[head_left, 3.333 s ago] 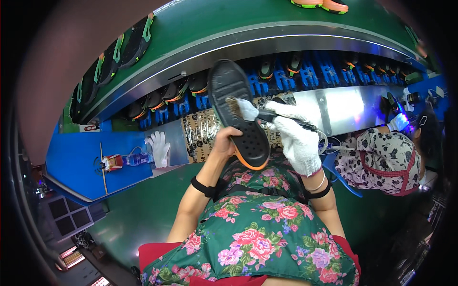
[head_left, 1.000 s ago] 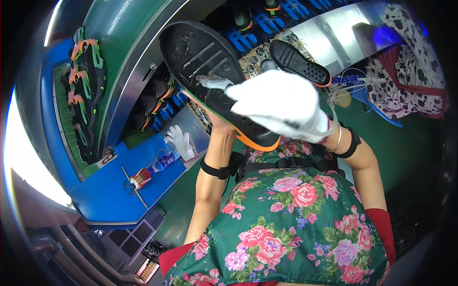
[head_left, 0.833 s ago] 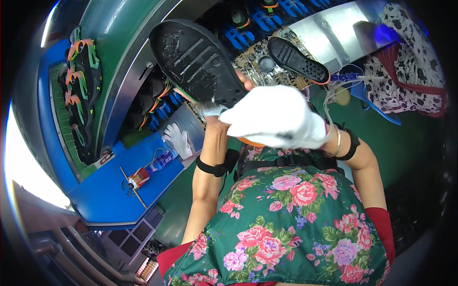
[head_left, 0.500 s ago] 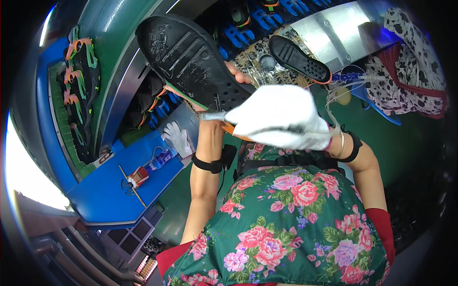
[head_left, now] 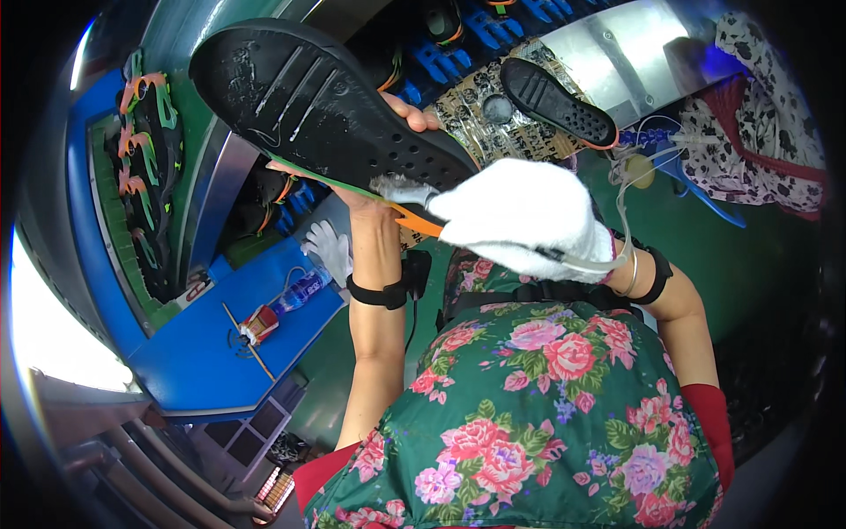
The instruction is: The recorder uses a brush tool to apply a liquid adhesive to the underside of shoe soles, then places them onto a conveyor belt.
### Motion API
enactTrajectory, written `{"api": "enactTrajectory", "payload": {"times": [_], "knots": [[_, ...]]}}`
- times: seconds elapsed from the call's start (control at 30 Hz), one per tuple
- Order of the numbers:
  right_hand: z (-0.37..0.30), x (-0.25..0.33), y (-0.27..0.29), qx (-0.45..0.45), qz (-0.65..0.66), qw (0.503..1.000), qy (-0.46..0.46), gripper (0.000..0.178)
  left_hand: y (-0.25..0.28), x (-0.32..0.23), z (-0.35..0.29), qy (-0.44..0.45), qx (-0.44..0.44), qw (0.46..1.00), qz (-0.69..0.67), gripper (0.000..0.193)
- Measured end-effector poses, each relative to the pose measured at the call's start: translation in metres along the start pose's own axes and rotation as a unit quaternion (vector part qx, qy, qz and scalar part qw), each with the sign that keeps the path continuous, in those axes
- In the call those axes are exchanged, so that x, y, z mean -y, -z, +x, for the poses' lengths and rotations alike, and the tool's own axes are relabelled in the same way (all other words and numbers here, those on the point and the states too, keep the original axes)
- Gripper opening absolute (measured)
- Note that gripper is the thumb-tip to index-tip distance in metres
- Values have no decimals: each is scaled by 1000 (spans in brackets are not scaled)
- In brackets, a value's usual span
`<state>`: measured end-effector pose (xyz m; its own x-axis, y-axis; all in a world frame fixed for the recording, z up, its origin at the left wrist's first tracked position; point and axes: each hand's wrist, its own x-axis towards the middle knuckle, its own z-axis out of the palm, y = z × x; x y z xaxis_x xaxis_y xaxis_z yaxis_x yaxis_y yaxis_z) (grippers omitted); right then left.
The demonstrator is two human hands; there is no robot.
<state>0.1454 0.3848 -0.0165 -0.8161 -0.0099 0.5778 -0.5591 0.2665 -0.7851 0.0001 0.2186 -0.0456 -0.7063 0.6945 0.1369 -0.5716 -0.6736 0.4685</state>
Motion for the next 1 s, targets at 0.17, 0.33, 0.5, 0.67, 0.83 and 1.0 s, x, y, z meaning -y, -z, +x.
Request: {"api": "enactTrajectory", "payload": {"times": [0.17,0.33,0.5,0.67,0.83,1.0], "knots": [[-1,-2,-1,-89,176,968,-154,13,2,-3,3,-3,-3,1000,-3,130],[-2,1,4,-25,75,994,-81,12,8,-9,10,-33,44,998,40,125],[-7,-1,2,-97,183,959,-193,13,-2,-4,16,-53,54,996,36,118],[-9,1,5,-44,110,986,-118,13,-1,-9,18,-61,58,994,63,105],[-11,4,11,-70,108,983,-128,15,-1,-8,21,-61,53,993,86,96],[-16,-4,12,-58,82,991,-91,18,3,-10,21,-70,65,990,101,112]]}}
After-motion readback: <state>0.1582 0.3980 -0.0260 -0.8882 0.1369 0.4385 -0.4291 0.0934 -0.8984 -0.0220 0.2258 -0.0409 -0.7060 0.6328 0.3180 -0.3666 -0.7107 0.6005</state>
